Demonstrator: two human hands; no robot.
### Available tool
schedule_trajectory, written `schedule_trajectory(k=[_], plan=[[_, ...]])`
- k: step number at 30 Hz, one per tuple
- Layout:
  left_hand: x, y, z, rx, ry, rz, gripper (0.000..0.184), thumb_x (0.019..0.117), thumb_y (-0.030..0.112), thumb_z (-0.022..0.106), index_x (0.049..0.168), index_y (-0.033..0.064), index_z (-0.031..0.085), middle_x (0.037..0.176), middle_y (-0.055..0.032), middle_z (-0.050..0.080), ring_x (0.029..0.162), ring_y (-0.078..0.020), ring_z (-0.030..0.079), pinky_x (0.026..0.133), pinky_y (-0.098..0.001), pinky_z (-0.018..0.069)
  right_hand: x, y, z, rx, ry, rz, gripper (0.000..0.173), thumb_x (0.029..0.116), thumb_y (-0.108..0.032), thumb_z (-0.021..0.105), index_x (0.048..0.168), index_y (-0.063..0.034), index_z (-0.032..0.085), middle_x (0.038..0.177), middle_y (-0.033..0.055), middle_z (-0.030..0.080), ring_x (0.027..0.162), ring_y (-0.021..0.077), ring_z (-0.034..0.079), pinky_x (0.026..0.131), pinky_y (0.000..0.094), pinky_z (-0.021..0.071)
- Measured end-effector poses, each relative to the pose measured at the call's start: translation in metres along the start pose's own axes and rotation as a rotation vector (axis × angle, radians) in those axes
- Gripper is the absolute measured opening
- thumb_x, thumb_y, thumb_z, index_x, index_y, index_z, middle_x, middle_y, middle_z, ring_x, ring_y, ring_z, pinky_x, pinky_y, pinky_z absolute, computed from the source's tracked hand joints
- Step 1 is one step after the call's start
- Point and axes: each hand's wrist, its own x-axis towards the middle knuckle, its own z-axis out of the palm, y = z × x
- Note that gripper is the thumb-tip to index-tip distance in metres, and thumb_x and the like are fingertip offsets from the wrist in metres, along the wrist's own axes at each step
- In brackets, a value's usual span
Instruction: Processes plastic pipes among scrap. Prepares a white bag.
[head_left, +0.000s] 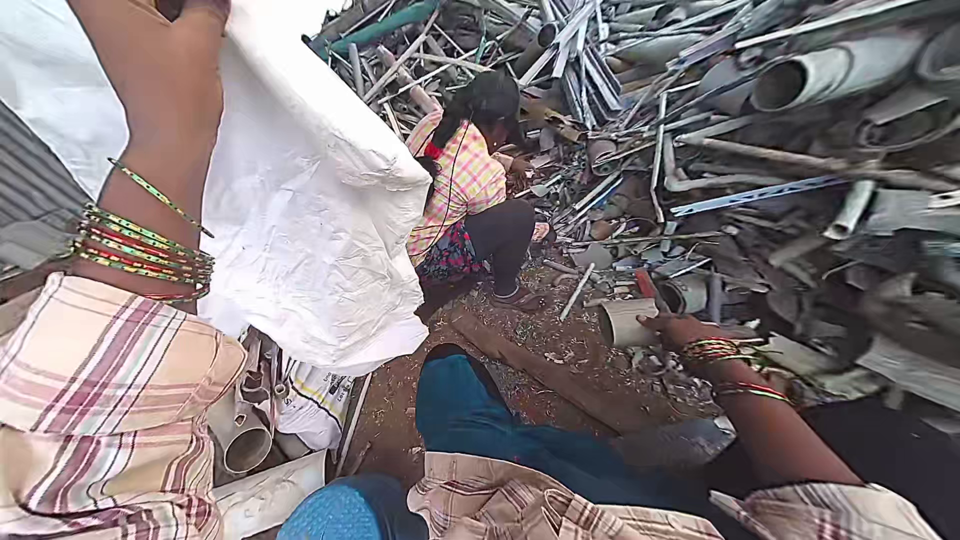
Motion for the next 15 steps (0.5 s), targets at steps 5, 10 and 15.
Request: schedule_trajectory(k=[5, 10, 15], plan=[[-0.018, 0.051, 0.073, -0.348, -0.074, 0.126, 0.012, 0.0929, 0.005, 0.062, 0.102, 0.0003, 0.066, 0.098, 0.0044, 0.061, 0.088, 0.0033, 0.058, 0.084, -0.0167, 0.0494, -0.022, 0.006, -0.03, 0.156, 0.001, -0.008, 0.047, 0.1028, -0.027, 0.063, 0.132, 0.0094, 0.058, 0.135, 0.0312, 0.057, 0.127, 0.0399, 0.054, 0.108, 0.0569, 0.0387], [-0.033, 0.131, 0.143, -0.58, -0.119, 0.158, 0.007, 0.0919, 0.003, 0.064, 0.096, 0.0091, 0.066, 0.093, 0.0123, 0.063, 0.086, 0.0045, 0.06, 0.082, -0.0174, 0.0517, -0.034, 0.03, -0.064, 0.128, 0.012, 0.022, 0.041, 0.1015, -0.026, 0.066, 0.125, 0.0076, 0.063, 0.127, 0.0303, 0.062, 0.12, 0.0403, 0.058, 0.104, 0.0576, 0.0409], [-0.039, 0.194, 0.199, -0.842, -0.127, 0.134, 0.016, 0.0909, -0.003, 0.062, 0.088, 0.0125, 0.066, 0.082, 0.0116, 0.067, 0.081, -0.0005, 0.064, 0.081, -0.0225, 0.0551, -0.019, 0.069, -0.086, 0.112, 0.094, 0.079, 0.041, 0.1018, -0.03, 0.065, 0.119, 0.0073, 0.067, 0.124, 0.0326, 0.063, 0.122, 0.0475, 0.058, 0.103, 0.0668, 0.0404]])
